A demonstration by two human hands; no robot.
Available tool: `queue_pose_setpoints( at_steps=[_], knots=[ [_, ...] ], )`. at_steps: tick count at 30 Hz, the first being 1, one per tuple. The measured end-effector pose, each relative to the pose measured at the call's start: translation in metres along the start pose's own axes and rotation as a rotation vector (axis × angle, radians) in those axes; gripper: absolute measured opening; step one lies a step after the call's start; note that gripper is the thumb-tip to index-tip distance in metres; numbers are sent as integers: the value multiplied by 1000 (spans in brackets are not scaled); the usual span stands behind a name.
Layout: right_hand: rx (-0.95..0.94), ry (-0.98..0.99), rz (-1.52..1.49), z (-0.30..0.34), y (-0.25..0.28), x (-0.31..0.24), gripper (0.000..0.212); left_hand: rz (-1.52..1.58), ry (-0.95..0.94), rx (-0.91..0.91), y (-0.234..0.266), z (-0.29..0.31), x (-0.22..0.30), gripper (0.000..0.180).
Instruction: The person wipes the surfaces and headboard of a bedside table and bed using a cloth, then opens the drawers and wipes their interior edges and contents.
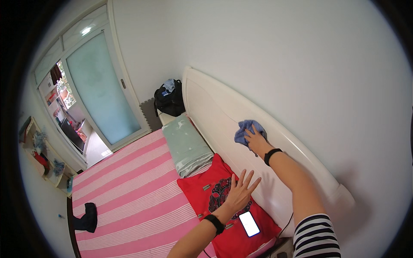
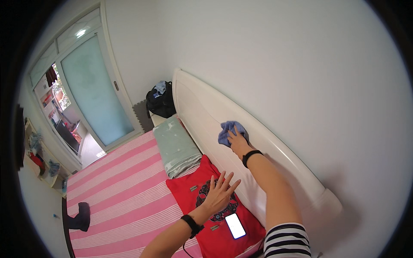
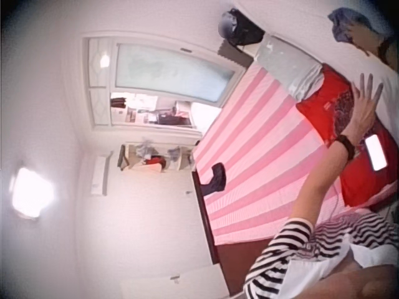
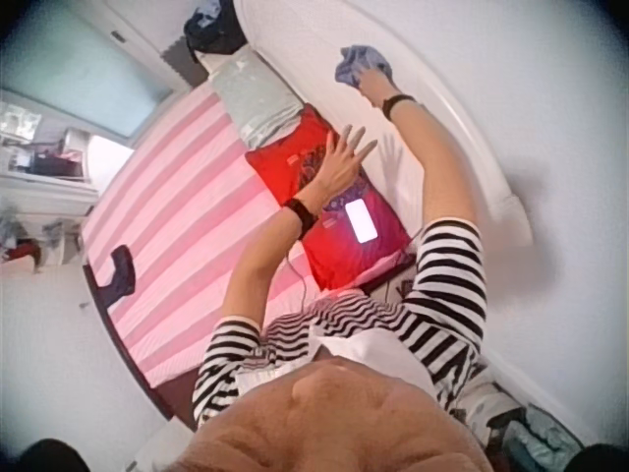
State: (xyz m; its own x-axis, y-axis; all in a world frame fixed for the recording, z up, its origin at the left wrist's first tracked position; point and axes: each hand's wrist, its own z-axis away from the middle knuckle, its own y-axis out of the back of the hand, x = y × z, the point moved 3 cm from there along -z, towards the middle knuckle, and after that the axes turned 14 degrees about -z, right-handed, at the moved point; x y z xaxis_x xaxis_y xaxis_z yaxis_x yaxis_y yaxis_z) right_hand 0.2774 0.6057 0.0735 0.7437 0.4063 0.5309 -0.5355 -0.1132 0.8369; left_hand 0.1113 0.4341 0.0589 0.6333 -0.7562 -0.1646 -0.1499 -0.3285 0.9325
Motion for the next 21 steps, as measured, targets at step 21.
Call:
queue_pose_setpoints(
  at_steps=[21],
  knots=[
    [-109, -146, -214, 390, -21, -109, 24, 169, -344, 157, 41, 43, 147, 75]
  ],
)
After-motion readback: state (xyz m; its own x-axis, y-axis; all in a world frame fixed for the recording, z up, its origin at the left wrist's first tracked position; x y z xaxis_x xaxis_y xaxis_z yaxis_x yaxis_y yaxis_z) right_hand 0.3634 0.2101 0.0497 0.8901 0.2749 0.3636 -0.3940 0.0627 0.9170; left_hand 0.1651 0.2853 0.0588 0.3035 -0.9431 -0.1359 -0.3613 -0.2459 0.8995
